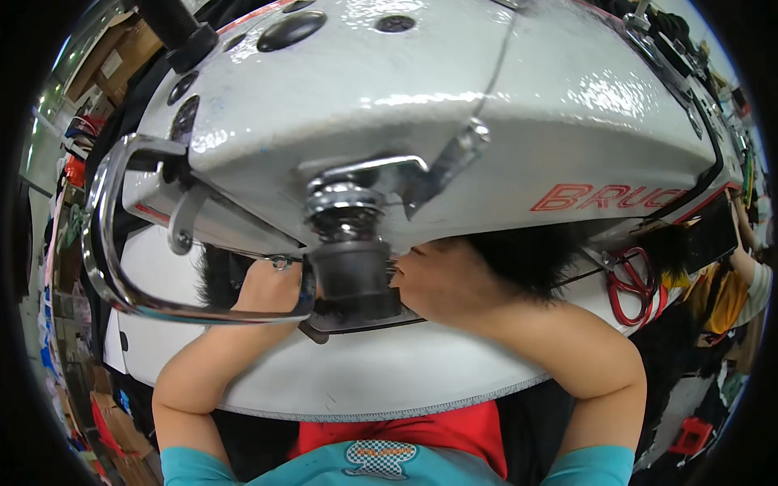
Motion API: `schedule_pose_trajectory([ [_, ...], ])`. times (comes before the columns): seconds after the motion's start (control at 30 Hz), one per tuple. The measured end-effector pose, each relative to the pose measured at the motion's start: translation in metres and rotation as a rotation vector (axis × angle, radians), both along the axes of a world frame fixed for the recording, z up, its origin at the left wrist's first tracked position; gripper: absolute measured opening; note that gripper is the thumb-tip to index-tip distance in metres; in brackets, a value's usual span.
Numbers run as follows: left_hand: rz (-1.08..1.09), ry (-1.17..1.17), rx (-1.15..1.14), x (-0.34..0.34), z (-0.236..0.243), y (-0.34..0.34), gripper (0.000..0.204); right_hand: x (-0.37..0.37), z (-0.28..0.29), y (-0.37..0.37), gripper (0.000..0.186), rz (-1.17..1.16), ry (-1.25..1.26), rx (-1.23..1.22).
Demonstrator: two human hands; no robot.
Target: Sewing a black fur trim onto a garment using an industrial sewing machine.
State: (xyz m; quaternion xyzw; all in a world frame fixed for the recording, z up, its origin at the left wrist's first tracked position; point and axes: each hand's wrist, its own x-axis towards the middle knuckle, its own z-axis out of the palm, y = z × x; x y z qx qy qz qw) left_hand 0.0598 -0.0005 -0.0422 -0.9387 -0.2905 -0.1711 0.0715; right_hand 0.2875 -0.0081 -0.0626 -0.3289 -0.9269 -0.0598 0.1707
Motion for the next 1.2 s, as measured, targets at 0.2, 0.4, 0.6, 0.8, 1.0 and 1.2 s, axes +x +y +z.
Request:
schedule_pose_trajectory([
  [0.2, -0.022, -0.136, -0.025, 0.003, -0.006, -0.001, 0.017, -0.003, 0.0, 0.0, 0.006, 0.038, 0.067, 0.003],
  [0.4, -0.004, -0.118, -0.042, 0.011, -0.007, -0.006, 0.015, 0.002, 0.001, -0.002, 0.012, -0.035, 0.193, -0.085],
  [0.6, -0.034, -0.159, 0.0, 0.01, -0.008, -0.006, 0.011, -0.001, -0.027, 0.006, 0.014, -0.039, 0.032, -0.016],
  [0.8, -0.026, -0.029, 0.016, 0.011, -0.005, -0.004, 0.011, -0.006, -0.012, 0.003, 0.014, -0.043, 0.099, -0.037],
  [1.0, 0.143, -0.509, -0.499, 0.014, -0.016, -0.007, 0.012, 0.001, 0.007, -0.004, 0.013, -0.087, 0.159, -0.104],
  [1.2, -0.059, -0.306, -0.106, 0.03, 0.026, 0.007, 0.016, -0.004, 0.02, 0.002, 0.013, -0.03, 0.189, -0.259],
])
